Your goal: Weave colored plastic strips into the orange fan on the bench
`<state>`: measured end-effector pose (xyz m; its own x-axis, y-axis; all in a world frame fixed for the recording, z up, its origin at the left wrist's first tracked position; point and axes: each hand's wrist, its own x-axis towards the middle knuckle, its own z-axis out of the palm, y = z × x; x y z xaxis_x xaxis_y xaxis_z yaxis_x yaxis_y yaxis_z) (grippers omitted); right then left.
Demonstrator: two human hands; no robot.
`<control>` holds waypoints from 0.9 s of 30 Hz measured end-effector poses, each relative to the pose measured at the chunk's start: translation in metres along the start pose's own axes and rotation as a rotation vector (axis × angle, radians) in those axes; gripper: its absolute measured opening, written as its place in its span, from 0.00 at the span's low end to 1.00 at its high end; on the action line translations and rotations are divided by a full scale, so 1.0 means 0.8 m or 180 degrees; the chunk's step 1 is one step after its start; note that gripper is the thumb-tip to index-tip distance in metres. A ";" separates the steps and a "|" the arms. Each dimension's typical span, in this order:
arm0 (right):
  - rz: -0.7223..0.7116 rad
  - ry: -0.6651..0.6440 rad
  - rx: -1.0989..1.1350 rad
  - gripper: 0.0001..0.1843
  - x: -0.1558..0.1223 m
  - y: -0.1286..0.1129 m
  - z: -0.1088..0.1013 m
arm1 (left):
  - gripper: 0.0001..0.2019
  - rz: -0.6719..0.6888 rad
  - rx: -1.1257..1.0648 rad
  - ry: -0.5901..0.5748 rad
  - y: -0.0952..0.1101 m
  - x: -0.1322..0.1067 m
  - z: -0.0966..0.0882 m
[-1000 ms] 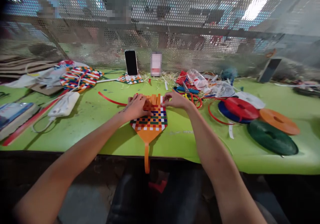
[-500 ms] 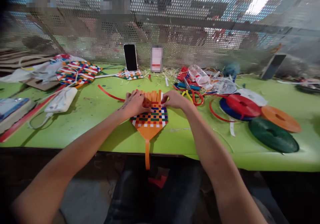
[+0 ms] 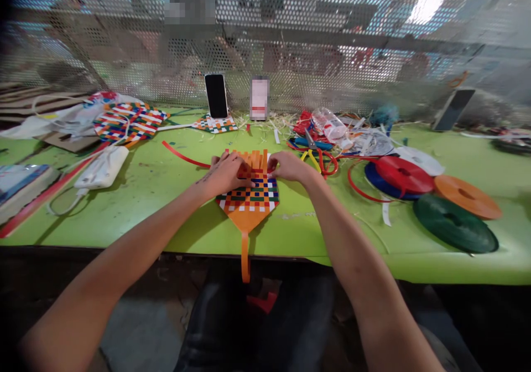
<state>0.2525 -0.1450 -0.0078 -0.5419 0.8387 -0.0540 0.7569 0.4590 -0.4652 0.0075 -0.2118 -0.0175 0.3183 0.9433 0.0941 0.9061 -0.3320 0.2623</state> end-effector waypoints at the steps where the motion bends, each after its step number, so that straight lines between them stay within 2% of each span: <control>1: -0.0002 0.0027 -0.0008 0.08 0.000 0.000 0.000 | 0.28 -0.0026 -0.0055 -0.0017 -0.001 0.001 0.001; 9: -0.0013 -0.0068 0.0084 0.07 0.000 0.003 -0.001 | 0.25 -0.0101 -0.0287 -0.0021 -0.001 0.004 0.000; 20: -0.0017 -0.0073 0.0386 0.03 0.003 0.010 0.000 | 0.24 -0.0110 -0.0156 -0.0089 0.005 0.004 -0.003; 27: -0.0104 -0.0003 0.0336 0.06 0.005 0.015 0.003 | 0.27 -0.0125 -0.0220 -0.0087 0.002 0.003 0.001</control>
<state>0.2584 -0.1371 -0.0157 -0.5659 0.8236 -0.0382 0.6962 0.4526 -0.5572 0.0098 -0.2102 -0.0179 0.2914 0.9549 0.0565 0.8970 -0.2932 0.3309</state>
